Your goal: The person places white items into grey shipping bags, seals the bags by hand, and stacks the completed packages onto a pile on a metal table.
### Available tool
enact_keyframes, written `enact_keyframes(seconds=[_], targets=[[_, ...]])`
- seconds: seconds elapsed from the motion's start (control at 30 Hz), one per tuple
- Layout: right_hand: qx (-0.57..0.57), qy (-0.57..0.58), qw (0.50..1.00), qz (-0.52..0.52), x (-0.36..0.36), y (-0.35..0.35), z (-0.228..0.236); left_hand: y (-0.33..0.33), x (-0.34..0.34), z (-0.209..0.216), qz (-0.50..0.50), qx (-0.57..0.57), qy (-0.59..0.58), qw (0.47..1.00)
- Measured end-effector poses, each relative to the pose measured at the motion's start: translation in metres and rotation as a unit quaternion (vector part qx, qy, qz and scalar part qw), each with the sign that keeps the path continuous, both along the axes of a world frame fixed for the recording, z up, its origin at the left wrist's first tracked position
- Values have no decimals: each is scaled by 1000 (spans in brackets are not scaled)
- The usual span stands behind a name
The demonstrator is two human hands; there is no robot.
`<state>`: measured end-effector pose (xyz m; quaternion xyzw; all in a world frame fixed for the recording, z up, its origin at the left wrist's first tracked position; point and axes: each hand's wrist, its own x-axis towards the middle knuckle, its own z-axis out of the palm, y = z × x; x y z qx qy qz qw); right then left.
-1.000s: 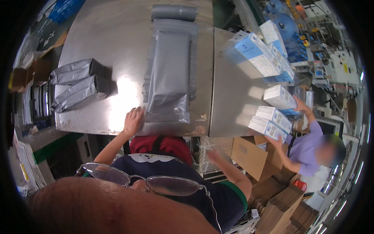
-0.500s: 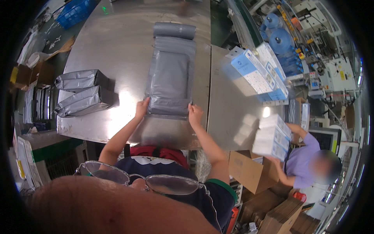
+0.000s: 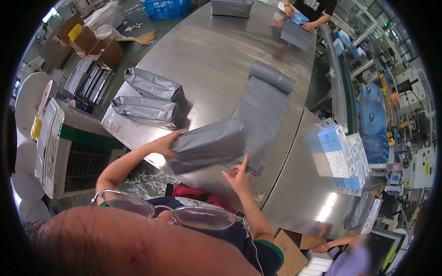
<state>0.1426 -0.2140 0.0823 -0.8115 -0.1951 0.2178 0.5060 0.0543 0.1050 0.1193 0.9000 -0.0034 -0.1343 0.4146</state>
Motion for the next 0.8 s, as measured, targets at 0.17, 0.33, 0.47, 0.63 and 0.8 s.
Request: enact_keyframes(seconds=[0.17, 0.33, 0.47, 0.63, 0.8], targets=[[-127, -38, 965, 226, -17, 127, -18, 65, -68, 29, 20, 439, 57, 896], [-62, 13, 973, 221, -36, 208, -40, 88, -62, 12, -35, 546, 67, 834], [8, -116, 970, 212, -14, 204, -34, 120, -50, 8, -79, 604, -75, 790], [42, -135, 942, 305, -8, 263, -57, 150, -36, 18, -31, 553, -51, 831], [46, -124, 958, 253, 9, 248, -21, 179, -30, 14, 4, 504, 30, 863]])
